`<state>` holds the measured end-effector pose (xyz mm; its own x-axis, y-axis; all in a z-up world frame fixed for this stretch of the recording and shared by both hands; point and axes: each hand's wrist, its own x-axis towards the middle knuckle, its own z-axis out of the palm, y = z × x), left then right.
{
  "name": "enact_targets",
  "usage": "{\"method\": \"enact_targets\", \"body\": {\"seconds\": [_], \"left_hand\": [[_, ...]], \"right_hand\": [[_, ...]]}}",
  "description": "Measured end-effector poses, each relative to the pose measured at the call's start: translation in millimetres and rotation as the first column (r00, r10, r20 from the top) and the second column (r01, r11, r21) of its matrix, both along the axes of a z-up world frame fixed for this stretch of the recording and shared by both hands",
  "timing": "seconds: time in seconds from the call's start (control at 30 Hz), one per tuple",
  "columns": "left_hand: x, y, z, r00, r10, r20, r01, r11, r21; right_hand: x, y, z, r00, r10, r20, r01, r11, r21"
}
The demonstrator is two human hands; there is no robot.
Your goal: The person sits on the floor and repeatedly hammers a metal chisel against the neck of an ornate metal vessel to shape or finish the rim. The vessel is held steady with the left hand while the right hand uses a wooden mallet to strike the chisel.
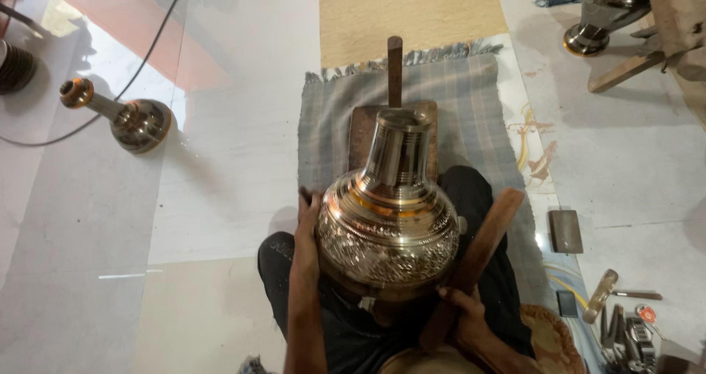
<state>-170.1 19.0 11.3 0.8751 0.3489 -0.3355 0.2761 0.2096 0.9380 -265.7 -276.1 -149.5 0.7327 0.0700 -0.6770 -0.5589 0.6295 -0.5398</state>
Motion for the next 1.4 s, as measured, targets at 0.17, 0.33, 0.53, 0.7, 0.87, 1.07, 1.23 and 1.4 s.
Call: {"method": "enact_targets", "body": {"seconds": [0.17,0.33,0.53,0.7,0.87,1.07,1.23,1.4], "left_hand": [[-22,-24,22,0.979,0.064,0.192,-0.061,0.998,-0.023],[-6,-4,0,0.976,0.101,0.194,-0.081,0.991,-0.109],[2,49,-23,0.975,0.141,0.17,-0.184,0.944,0.272],[8,47,28,0.992,-0.115,0.059,0.077,0.891,0.447],[34,-7,105,0.778,-0.569,0.266,0.5,0.818,0.284],[63,-73,136,0.7,-0.686,0.199,0.482,0.659,0.577],[75,-75,129,0.592,-0.788,0.166,0.366,0.447,0.816],[72,-73,123,0.534,-0.818,0.215,0.31,0.426,0.85]], "right_hand": [[26,-19,-38,0.985,0.136,0.11,-0.144,0.987,0.066],[30,-21,-14,0.964,0.16,0.21,-0.145,0.986,-0.088],[38,-39,62,0.968,0.199,0.154,-0.139,0.933,-0.332],[44,-65,101,0.943,0.327,0.057,-0.265,0.845,-0.464],[47,-70,114,0.917,0.377,0.129,-0.262,0.814,-0.518],[35,-72,124,0.852,0.461,0.248,-0.168,0.69,-0.705],[28,-76,129,0.811,0.502,0.299,-0.103,0.627,-0.773],[35,-78,138,0.706,0.55,0.447,0.055,0.587,-0.808]]}}
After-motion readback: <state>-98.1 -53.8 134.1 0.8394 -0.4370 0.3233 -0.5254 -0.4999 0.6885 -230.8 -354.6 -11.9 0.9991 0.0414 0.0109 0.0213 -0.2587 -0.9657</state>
